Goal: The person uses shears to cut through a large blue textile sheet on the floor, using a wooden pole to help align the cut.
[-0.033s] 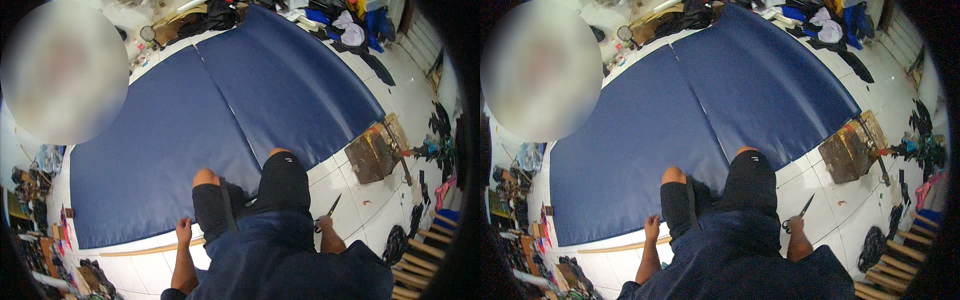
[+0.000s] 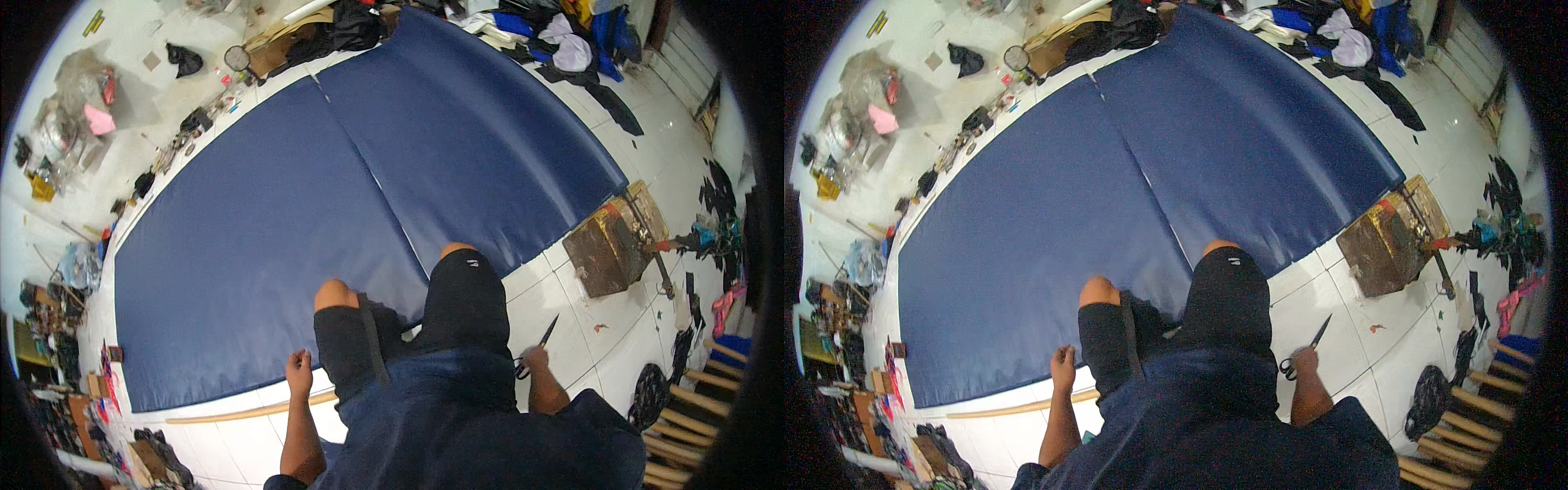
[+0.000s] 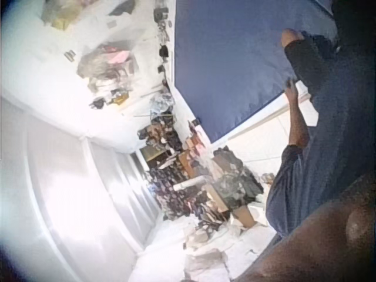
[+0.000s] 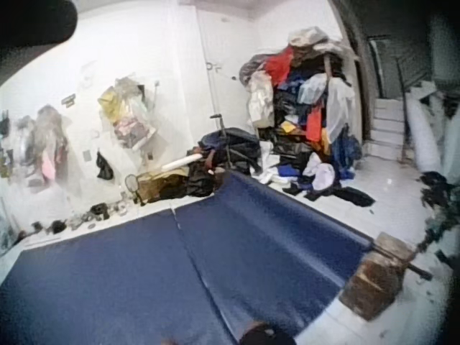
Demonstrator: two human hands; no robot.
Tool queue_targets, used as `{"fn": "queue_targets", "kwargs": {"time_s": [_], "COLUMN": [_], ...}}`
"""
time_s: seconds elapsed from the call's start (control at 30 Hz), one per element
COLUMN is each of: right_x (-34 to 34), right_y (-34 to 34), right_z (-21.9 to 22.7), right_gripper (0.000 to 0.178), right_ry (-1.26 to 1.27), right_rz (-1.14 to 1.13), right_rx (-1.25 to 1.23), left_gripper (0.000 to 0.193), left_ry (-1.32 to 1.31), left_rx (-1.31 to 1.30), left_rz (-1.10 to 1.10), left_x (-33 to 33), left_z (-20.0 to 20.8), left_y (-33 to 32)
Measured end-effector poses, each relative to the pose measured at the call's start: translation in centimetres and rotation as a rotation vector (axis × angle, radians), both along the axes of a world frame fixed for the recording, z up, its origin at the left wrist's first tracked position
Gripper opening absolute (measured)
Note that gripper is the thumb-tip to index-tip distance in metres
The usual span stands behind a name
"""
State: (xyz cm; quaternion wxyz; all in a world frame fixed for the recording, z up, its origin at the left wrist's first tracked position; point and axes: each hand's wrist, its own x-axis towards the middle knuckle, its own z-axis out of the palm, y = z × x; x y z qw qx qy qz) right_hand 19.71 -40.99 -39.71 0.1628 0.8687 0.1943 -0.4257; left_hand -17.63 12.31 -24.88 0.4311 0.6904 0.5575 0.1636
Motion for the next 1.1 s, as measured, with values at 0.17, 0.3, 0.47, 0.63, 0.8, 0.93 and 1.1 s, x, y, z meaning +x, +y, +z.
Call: {"fn": "queue_targets", "kwargs": {"time_s": [0.17, 0.3, 0.47, 0.63, 0.8, 0.93, 1.1], "right_x": [8.3, 9.5, 13.8, 13.9, 22.1, 29.6, 33.7], "right_y": [6.1, 19.4, 21.0, 23.2, 26.2, 22.0, 24.2], "right_z": [4.0, 10.0, 0.2, 0.1, 7.5, 16.9, 32.2], "right_gripper": [0.037, 0.044, 0.069, 0.046, 0.051, 0.053, 0.055], "right_ry": [-0.342, -0.195, -0.511, -0.404, -0.448, -0.484, -0.399], "right_rz": [-0.317, -0.02, 0.369, 0.082, -0.871, -1.31, -1.581], "right_rx": [0.542, 0.907, 0.691, 0.823, 0.959, 1.003, 1.371], "left_gripper": [0.043, 0.056, 0.058, 0.058, 0.06, 0.061, 0.056], "left_ry": [-0.017, 0.25, 0.114, 0.285, 0.479, 0.449, 0.499], "left_rx": [0.299, 0.53, 0.421, 0.339, 0.071, -0.102, -0.258], "left_rz": [-0.291, -0.488, -0.555, -0.692, -0.808, -0.926, -1.022], "left_x": [12.4, 15.6, 18.1, 18.0, 17.5, 19.9, 21.8], "left_z": [6.8, 9.9, 11.3, 17.5, 22.5, 26.6, 28.2], "left_y": [-0.7, -4.4, -7.3, -9.0, -10.3, -12.6, -13.2]}}
